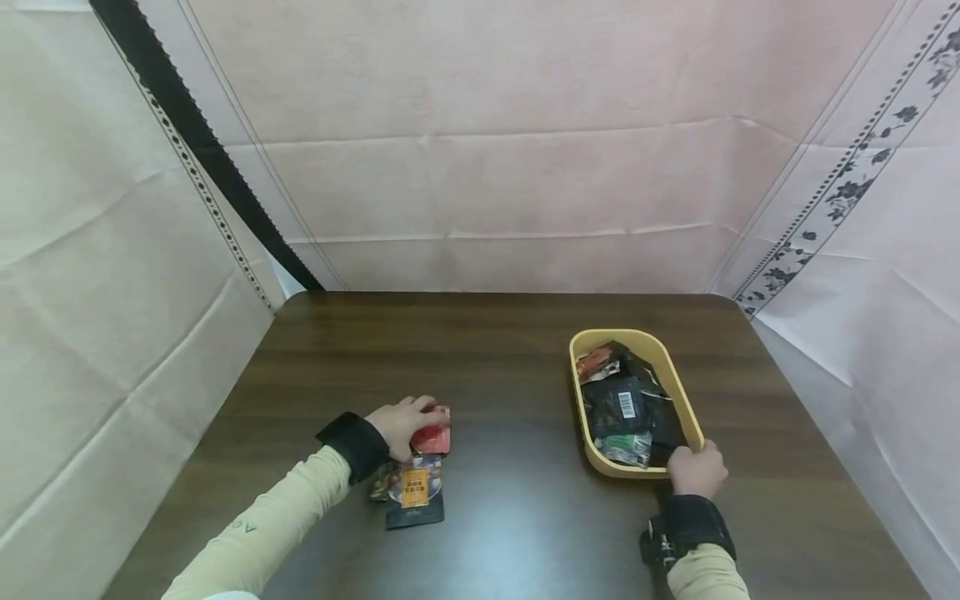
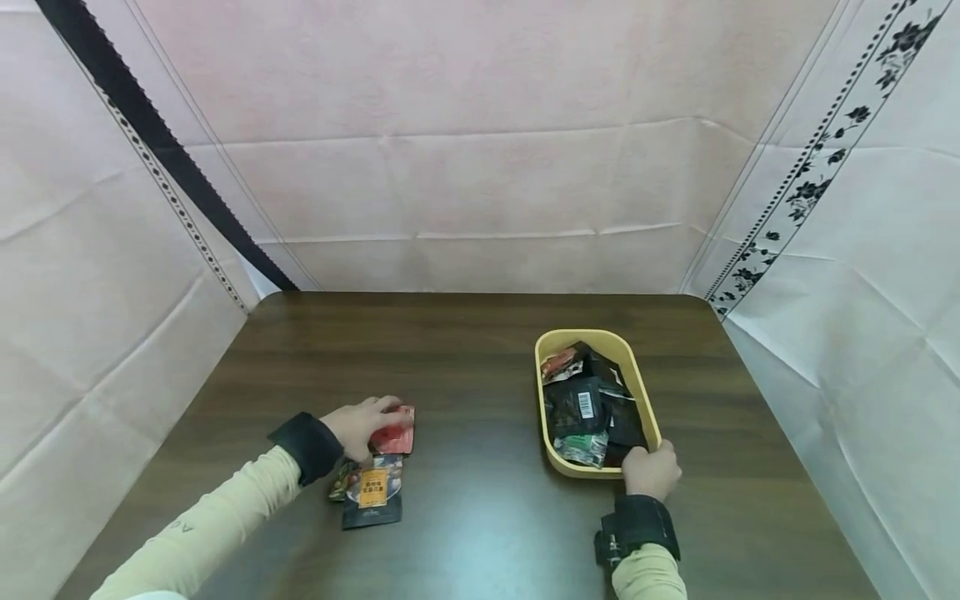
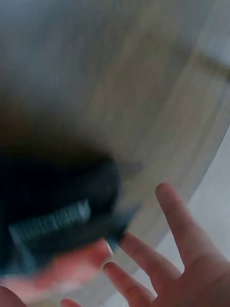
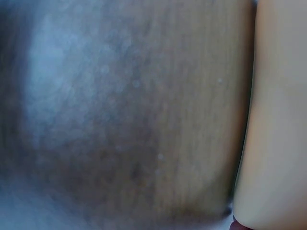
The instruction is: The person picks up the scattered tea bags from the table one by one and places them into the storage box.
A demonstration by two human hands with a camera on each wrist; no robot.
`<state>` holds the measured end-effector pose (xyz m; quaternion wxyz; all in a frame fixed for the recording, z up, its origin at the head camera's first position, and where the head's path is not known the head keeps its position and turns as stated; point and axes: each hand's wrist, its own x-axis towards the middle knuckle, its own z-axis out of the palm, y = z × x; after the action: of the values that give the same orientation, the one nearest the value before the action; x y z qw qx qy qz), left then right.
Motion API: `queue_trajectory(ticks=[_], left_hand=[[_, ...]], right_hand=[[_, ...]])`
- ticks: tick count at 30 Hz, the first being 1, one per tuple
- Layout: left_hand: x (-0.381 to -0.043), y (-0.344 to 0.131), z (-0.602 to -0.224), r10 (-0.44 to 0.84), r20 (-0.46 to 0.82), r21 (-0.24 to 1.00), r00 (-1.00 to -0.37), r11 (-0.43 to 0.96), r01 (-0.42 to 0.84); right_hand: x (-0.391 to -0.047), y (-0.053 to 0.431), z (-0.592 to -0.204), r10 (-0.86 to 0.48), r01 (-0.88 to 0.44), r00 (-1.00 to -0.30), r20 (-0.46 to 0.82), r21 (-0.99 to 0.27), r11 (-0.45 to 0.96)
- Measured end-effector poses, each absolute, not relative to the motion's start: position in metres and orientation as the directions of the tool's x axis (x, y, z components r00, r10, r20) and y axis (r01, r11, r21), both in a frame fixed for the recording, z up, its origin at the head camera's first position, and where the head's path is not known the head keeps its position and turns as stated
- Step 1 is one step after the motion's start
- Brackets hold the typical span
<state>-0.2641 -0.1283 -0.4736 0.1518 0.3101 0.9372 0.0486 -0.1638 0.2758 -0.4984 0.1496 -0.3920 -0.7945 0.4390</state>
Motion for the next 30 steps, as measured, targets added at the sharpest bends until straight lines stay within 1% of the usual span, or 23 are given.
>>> queue_trajectory(ticks=[4,8,10,12,15,17,21,25,27,29,30], left_hand=[[-0.265,-0.121,-0.485,0.635,-0.2,0.131,-0.746,0.772,0.622],[-0.274,-0.111,-0.5,0.717,-0.097,0.003,-0.69,0.694,0.72],[-0.279,-0.107,-0.502,0.738,-0.036,-0.046,-0.673,0.672,0.739],[-0.282,-0.102,-0.496,0.746,0.036,-0.037,-0.665,0.666,0.745],[-0.286,-0.093,-0.477,0.755,0.142,0.005,-0.64,0.646,0.764],[-0.287,-0.084,-0.466,0.773,0.185,0.022,-0.606,0.614,0.789],[-0.287,-0.057,-0.45,0.812,0.233,0.022,-0.536,0.546,0.837],[-0.285,-0.017,-0.436,0.845,0.274,0.023,-0.458,0.471,0.882],[-0.285,0.005,-0.428,0.853,0.28,0.026,-0.44,0.451,0.892],[-0.286,0.027,-0.421,0.853,0.276,0.032,-0.443,0.453,0.891],[-0.287,0.037,-0.418,0.849,0.27,0.04,-0.455,0.462,0.886]], right_hand=[[-0.162,0.284,-0.499,0.761,0.495,-0.641,-0.103,-0.813,0.307],[-0.158,0.289,-0.502,0.762,0.498,-0.641,-0.095,-0.807,0.318],[-0.157,0.289,-0.503,0.76,0.498,-0.642,-0.097,-0.807,0.318],[-0.156,0.288,-0.504,0.758,0.495,-0.645,-0.093,-0.807,0.322],[-0.155,0.286,-0.503,0.762,0.487,-0.642,-0.083,-0.812,0.322],[-0.155,0.285,-0.502,0.765,0.486,-0.639,-0.081,-0.813,0.32],[-0.157,0.282,-0.502,0.76,0.49,-0.643,-0.095,-0.814,0.313],[-0.159,0.279,-0.501,0.753,0.489,-0.652,-0.089,-0.808,0.329],[-0.159,0.277,-0.501,0.754,0.49,-0.652,-0.08,-0.803,0.338],[-0.16,0.274,-0.501,0.755,0.488,-0.652,-0.069,-0.8,0.348],[-0.16,0.273,-0.501,0.755,0.484,-0.653,-0.064,-0.801,0.352]])
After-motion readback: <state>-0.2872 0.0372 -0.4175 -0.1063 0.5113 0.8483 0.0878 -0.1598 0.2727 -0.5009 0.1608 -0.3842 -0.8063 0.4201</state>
